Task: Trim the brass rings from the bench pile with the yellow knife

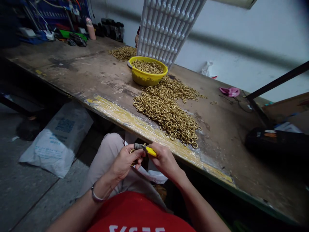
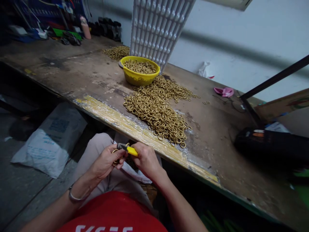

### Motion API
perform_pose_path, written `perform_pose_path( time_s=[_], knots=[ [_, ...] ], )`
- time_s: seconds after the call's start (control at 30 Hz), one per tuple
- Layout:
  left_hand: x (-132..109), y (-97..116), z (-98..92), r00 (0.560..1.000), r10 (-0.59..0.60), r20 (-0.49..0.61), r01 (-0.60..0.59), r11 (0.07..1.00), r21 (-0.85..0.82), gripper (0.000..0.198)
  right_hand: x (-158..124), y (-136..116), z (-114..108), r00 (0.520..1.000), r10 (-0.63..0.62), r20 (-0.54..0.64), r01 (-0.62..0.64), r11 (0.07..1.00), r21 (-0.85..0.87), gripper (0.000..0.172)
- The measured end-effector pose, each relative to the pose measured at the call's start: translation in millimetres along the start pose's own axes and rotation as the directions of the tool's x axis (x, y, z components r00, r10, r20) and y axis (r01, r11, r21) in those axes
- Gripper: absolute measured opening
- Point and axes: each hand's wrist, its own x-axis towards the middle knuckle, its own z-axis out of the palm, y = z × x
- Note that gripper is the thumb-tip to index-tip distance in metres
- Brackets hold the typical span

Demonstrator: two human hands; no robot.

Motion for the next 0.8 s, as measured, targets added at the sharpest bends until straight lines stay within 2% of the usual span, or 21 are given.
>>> perform_pose_path(
  time_s=[0.13, 0.27, 0.43, 0.57, 0.63, 0.7, 0.73, 0.8],
  knots=[
    [-1, 2, -2.5, 0.998, 0.058, -0.024, -0.054, 0.988, 0.142, 0.032, -6, -5, -3, 0.995, 0.062, 0.073, -0.029, 0.922, -0.386, 0.021],
    [-2, 4, -6.5, 0.994, 0.112, -0.020, -0.099, 0.938, 0.331, 0.026, -6, -8, -1, 0.988, 0.141, 0.062, -0.084, 0.831, -0.550, 0.019],
    [2, 8, -12.0, 0.991, 0.127, -0.042, -0.091, 0.868, 0.488, 0.026, 2, -13, 5, 0.977, 0.208, 0.037, -0.144, 0.782, -0.606, 0.018],
    [-8, 25, -6.8, 0.983, 0.176, -0.053, -0.114, 0.810, 0.575, 0.022, 14, -6, 4, 0.965, 0.262, 0.023, -0.187, 0.746, -0.639, 0.019],
    [-20, 35, 1.3, 0.985, 0.173, -0.001, -0.136, 0.772, 0.620, 0.018, 19, 7, -4, 0.938, 0.344, -0.035, -0.276, 0.685, -0.675, 0.021],
    [-27, 40, 9.3, 0.981, 0.154, 0.114, -0.190, 0.706, 0.682, 0.021, 22, 21, -14, 0.898, 0.422, -0.125, -0.390, 0.630, -0.672, 0.019],
    [-27, 39, 11.8, 0.978, 0.144, 0.154, -0.211, 0.669, 0.713, 0.025, 22, 28, -18, 0.896, 0.404, -0.186, -0.420, 0.633, -0.650, 0.018],
    [-17, 26, 11.5, 0.974, 0.171, 0.149, -0.223, 0.596, 0.771, 0.024, 22, 37, -23, 0.907, 0.355, -0.225, -0.417, 0.690, -0.592, 0.017]
  ],
)
